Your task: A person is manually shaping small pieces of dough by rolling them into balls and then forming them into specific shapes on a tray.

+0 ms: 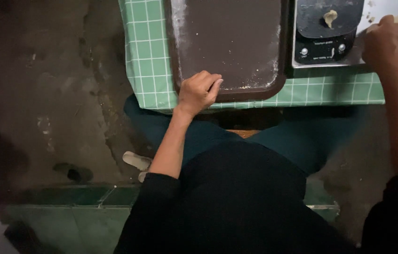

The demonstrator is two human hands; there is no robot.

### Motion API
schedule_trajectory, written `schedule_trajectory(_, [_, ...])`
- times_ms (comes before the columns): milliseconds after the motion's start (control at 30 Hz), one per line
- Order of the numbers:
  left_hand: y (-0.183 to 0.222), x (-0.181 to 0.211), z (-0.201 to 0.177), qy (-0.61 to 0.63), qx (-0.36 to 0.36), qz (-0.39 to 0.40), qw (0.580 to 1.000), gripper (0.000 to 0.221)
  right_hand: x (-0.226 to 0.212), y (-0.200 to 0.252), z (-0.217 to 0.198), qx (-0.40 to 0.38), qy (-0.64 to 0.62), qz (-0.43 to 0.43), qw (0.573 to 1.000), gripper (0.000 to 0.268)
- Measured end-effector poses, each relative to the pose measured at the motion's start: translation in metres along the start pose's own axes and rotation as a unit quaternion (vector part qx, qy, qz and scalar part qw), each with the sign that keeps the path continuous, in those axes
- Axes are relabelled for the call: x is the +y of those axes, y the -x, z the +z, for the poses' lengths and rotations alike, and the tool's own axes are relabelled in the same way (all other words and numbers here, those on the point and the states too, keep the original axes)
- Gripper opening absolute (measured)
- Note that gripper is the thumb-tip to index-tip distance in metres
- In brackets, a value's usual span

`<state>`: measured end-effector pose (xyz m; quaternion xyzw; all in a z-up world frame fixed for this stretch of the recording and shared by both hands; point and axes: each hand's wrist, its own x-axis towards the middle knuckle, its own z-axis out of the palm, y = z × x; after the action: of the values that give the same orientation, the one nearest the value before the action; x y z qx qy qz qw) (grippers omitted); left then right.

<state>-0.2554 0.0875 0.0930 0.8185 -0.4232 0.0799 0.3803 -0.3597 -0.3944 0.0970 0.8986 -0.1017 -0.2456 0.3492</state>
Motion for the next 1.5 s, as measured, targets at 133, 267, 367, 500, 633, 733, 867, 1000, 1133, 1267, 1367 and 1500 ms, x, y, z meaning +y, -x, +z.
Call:
schedule_trajectory(133, [-0.001,0.001,-0.003,-0.015,-0.007,0.009,1.0,0.003,-0.003,-0.003,0.009,0.032,0.093,-0.017,0.995,0.027])
schedule_trajectory(267, [0.003,-0.003,0.001,-0.019,0.002,0.014,1.0,0.003,-0.002,0.0,0.003,0.064,0.116,-0.02,0.991,0.023])
schedule_trajectory(367, [0.001,-0.001,-0.002,-0.012,0.002,0.014,1.0,0.004,0.002,-0.002,0.008,0.034,0.05,-0.036,0.998,0.023])
schedule_trajectory(500, [0.003,-0.004,0.001,-0.025,0.001,0.027,0.999,0.005,0.006,0.002,0.041,0.091,0.116,-0.033,0.989,0.019])
schedule_trajectory(633, [0.002,-0.003,0.002,-0.008,0.007,0.013,1.0,0.004,0.005,0.013,0.021,0.064,0.053,-0.025,0.996,0.029])
schedule_trajectory(733, [0.003,-0.003,0.0,-0.002,0.01,0.011,1.0,0.003,0.004,0.008,0.026,0.063,0.002,-0.021,0.998,0.028])
schedule_trajectory(867, [0.0,-0.002,0.001,0.016,0.012,0.006,1.0,0.004,0.011,0.005,0.044,0.134,0.088,-0.027,0.987,0.026])
schedule_trajectory(1000, [0.001,-0.002,0.0,-0.009,0.01,0.014,1.0,0.002,0.016,0.038,0.0,0.215,0.045,-0.029,0.975,0.023])
schedule_trajectory(1133, [0.001,-0.003,0.003,-0.008,0.012,0.007,1.0,0.003,0.014,0.047,-0.032,0.109,0.04,-0.022,0.993,0.022])
schedule_trajectory(1267, [0.004,-0.005,0.003,-0.014,0.0,0.011,1.0,0.004,0.017,0.036,0.0,0.135,0.03,-0.025,0.99,0.023])
schedule_trajectory(1367, [0.003,-0.004,0.004,-0.014,0.004,0.006,1.0,0.002,0.018,0.037,0.015,0.176,-0.002,-0.014,0.984,0.019])
schedule_trajectory(1500, [0.003,-0.002,0.002,-0.016,0.013,0.008,1.0,0.003,0.017,0.03,0.028,0.15,-0.034,-0.013,0.988,0.019])
